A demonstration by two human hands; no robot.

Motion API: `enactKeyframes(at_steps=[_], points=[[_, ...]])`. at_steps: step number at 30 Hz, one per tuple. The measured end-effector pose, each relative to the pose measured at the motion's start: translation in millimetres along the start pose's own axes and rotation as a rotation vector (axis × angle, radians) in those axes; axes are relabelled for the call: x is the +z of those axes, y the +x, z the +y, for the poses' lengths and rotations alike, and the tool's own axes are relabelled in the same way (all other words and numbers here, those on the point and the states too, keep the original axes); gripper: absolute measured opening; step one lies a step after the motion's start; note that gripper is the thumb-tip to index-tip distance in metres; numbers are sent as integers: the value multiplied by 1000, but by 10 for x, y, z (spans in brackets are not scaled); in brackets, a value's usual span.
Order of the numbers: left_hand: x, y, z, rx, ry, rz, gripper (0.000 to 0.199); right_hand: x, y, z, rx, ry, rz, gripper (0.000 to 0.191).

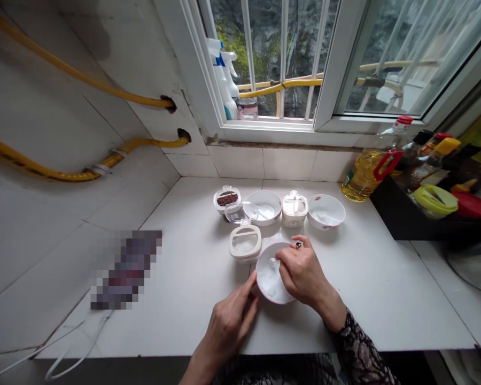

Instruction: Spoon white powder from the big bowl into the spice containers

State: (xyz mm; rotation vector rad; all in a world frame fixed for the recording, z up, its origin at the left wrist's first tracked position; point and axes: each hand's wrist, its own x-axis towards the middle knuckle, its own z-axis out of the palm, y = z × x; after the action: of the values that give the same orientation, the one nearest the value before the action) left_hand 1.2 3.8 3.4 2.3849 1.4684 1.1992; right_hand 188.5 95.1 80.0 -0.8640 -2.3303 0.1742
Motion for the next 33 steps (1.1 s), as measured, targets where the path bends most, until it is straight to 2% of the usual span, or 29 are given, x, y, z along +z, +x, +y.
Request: enactKeyframes(at_steps=[8,13,23,29,33], points=[[-7,-2,-5,-6,-9,-6,62,8,-37,-36,62,224,-34,23],[7,-14,-16,-15,-26,-9,62,9,-46,-33,229,341,7,23],[-3,6,-4,1,-6,16,59,-87,-27,-17,682,616,77,22],[-1,13,-8,15,5,34,60,-115,-31,5,827,768,130,20],[-4,12,-9,16,5,33,60,-128,-22,17,855,832,179,19]])
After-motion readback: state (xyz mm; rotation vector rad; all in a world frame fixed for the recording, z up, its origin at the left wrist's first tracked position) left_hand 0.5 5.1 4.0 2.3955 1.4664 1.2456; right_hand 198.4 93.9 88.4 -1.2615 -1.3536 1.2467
